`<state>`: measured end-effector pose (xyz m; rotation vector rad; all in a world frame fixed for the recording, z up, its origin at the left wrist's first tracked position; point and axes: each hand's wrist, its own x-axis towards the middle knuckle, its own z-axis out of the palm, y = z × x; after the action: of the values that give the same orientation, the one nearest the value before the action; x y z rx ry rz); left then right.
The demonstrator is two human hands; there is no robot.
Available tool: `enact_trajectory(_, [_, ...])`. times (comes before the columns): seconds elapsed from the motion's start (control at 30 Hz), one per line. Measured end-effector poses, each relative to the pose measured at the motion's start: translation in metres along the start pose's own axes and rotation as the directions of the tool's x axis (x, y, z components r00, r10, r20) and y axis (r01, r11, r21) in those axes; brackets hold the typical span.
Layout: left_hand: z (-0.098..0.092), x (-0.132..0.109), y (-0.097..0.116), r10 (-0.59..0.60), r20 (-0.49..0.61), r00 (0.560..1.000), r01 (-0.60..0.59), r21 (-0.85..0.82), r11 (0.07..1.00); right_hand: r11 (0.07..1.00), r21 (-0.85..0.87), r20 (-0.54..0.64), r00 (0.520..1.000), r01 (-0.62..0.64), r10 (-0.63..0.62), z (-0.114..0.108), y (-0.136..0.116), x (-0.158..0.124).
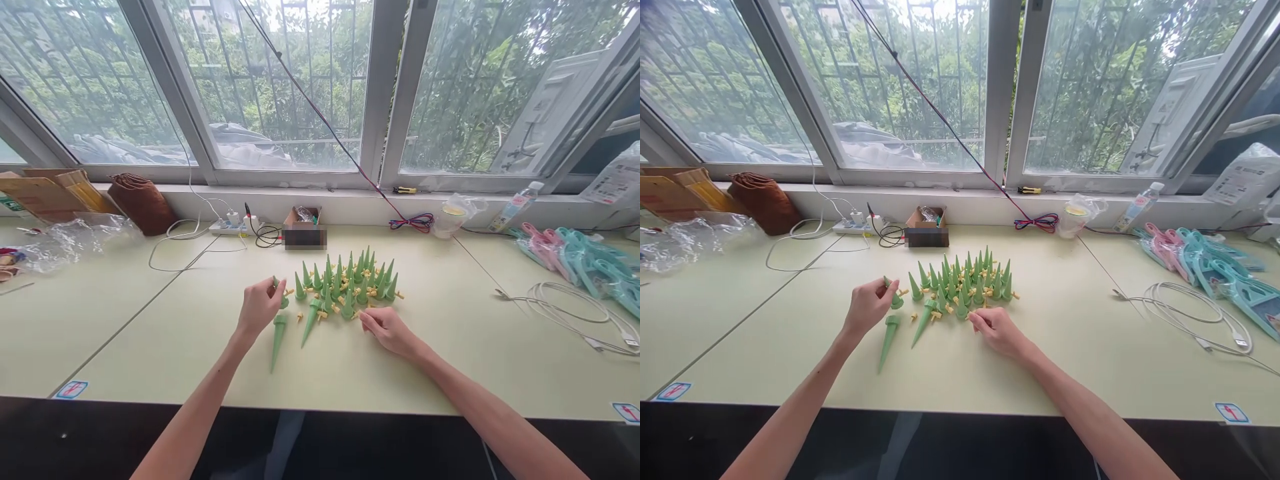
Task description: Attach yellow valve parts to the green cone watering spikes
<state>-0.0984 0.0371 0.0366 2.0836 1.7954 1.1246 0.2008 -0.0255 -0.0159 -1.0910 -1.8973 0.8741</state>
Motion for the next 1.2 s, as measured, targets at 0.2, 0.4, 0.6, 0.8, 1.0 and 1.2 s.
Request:
enact_trajectory(0.2, [0.010, 0.013, -0.004, -0.078, 0.102, 0.992, 0.082, -0.038, 0.996, 1.000, -0.009, -0.004, 1.000, -0.005, 0.005, 0.000, 0.000, 0.000])
enact_trajectory(0.4, [0.008, 0.014, -0.003, -0.122, 0.262, 0.957, 0.182, -0.221, 0.958, 1.000, -0.016, 0.000, 1.000, -0.005, 0.005, 0.000, 0.001, -0.001])
enact_trajectory(0.6, [-0.001, 0.011, -0.003, -0.080, 0.411, 0.908, 0.232, -0.335, 0.913, 1.000, -0.021, 0.007, 1.000, -0.015, 0.015, -0.001, 0.001, -0.001])
enact_trajectory(0.8, [-0.026, 0.018, -0.023, -0.084, 0.390, 0.917, 0.130, -0.096, 0.987, 1.000, -0.017, 0.007, 1.000, -0.012, 0.012, -0.002, 0.001, -0.001])
enact_trajectory(1.0, [-0.025, 0.021, -0.042, -0.093, 0.355, 0.930, 0.023, 0.196, 0.980, 1.000, -0.018, 0.000, 1.000, -0.012, 0.012, -0.002, 0.000, -0.002])
enact_trajectory(1.2, [-0.013, 0.018, -0.050, -0.120, 0.367, 0.922, 0.046, 0.203, 0.978, 0.999, -0.044, -0.014, 1.000, -0.004, 0.003, -0.001, 0.000, -0.001])
